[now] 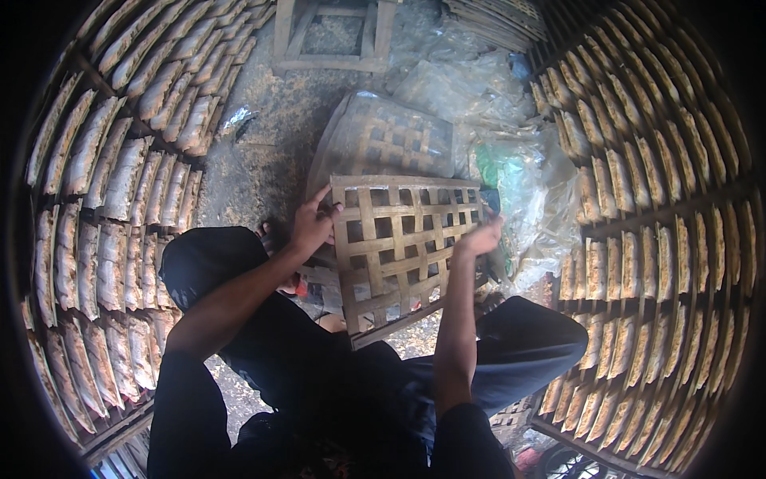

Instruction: The person sits on the ground and repairs a rectangular wooden lattice frame by hand. They repeatedly press, tap, and adjust the slats to tighten the weave, then flip the frame to work on the other side.

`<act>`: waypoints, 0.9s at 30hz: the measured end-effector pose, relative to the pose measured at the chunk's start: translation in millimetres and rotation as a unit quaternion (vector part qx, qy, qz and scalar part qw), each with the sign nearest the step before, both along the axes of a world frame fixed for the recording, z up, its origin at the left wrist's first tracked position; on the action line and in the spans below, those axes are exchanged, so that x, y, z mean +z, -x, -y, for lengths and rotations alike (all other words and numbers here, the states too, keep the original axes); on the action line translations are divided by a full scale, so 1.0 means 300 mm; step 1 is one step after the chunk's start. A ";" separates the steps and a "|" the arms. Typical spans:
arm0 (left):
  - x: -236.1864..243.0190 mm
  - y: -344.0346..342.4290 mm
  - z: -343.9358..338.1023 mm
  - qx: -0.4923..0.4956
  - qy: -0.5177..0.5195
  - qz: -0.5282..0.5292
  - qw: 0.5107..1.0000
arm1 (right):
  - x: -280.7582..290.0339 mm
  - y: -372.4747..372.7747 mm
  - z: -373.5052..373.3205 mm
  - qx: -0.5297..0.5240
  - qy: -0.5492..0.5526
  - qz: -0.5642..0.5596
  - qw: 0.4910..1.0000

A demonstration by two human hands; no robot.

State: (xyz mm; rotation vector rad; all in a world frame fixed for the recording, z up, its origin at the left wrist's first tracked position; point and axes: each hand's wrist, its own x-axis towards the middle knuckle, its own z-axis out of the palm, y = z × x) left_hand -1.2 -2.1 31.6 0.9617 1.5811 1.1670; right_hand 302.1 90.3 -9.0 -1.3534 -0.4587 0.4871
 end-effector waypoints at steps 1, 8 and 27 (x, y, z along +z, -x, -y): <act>-0.005 0.006 0.006 0.004 -0.003 -0.008 1.000 | 0.029 -0.053 -0.008 -0.082 0.051 -0.276 0.956; 0.019 -0.009 -0.003 -0.002 0.003 0.008 1.000 | -0.152 -0.030 0.015 0.225 0.317 0.310 0.868; 0.029 -0.020 0.002 0.001 -0.003 0.004 1.000 | -0.102 0.187 -0.049 0.218 0.139 0.493 0.831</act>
